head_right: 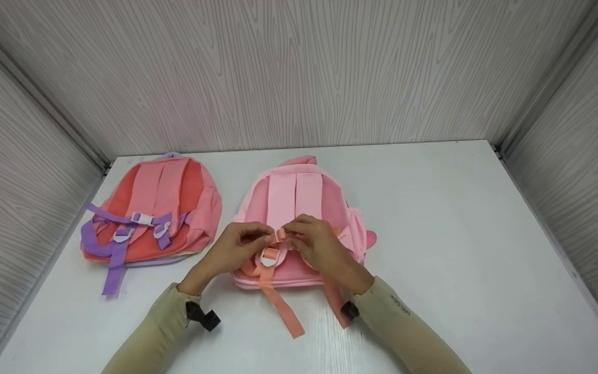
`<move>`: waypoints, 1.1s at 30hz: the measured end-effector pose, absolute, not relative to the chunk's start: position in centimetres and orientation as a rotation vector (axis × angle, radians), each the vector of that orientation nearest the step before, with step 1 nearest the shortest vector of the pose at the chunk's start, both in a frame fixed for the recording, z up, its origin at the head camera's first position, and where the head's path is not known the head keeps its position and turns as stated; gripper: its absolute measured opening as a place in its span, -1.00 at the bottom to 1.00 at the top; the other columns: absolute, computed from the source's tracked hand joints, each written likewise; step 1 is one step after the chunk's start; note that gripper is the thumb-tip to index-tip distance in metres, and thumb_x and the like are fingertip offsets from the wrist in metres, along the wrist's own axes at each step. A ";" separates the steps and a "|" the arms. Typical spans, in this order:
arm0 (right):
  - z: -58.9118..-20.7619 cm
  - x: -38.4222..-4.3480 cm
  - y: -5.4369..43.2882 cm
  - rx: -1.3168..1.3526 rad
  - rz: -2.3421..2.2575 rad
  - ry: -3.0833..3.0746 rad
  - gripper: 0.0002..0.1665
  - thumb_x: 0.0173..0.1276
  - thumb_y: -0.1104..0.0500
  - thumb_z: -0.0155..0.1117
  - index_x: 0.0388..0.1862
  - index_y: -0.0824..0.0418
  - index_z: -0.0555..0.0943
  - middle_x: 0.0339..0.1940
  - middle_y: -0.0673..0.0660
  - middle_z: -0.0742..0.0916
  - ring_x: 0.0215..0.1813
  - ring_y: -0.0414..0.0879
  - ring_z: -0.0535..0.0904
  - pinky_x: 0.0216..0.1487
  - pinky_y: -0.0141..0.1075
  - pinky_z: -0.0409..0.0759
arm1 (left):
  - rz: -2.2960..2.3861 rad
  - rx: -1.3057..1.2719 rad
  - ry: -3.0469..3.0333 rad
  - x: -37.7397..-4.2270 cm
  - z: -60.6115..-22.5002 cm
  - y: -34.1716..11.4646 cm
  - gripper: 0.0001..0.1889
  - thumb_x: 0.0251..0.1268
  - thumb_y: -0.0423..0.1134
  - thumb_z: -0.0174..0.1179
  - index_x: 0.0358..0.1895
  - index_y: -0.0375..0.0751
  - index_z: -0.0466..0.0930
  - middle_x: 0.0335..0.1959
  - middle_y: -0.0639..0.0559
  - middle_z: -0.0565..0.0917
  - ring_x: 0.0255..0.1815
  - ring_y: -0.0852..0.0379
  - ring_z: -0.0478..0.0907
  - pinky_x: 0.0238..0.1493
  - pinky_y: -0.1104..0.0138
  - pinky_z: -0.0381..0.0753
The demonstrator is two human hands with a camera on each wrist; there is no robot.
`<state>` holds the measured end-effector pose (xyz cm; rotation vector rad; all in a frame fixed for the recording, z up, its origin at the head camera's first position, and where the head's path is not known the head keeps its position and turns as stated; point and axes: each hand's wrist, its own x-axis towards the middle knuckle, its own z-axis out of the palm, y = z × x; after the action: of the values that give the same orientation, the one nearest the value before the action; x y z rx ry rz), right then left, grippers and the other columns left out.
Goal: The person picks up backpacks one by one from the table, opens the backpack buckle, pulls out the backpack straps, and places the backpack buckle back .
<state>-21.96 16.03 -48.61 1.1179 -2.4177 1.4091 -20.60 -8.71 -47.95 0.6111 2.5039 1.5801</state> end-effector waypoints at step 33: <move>-48.8 -22.1 16.1 1.130 1.405 -2.369 -0.67 0.44 0.33 0.45 0.15 0.17 0.80 -0.05 0.01 0.81 -0.06 -0.08 0.75 0.00 -0.36 0.73 | 1.544 0.649 2.516 -21.0 -47.7 -9.4 -0.84 0.56 -0.26 0.27 0.02 -0.11 0.81 -0.13 0.09 0.79 -0.18 0.19 0.62 -0.06 0.34 0.66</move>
<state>-22.08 16.13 -48.84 1.1297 -2.3688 1.4052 -21.01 -9.39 -47.68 0.6486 2.5155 1.5438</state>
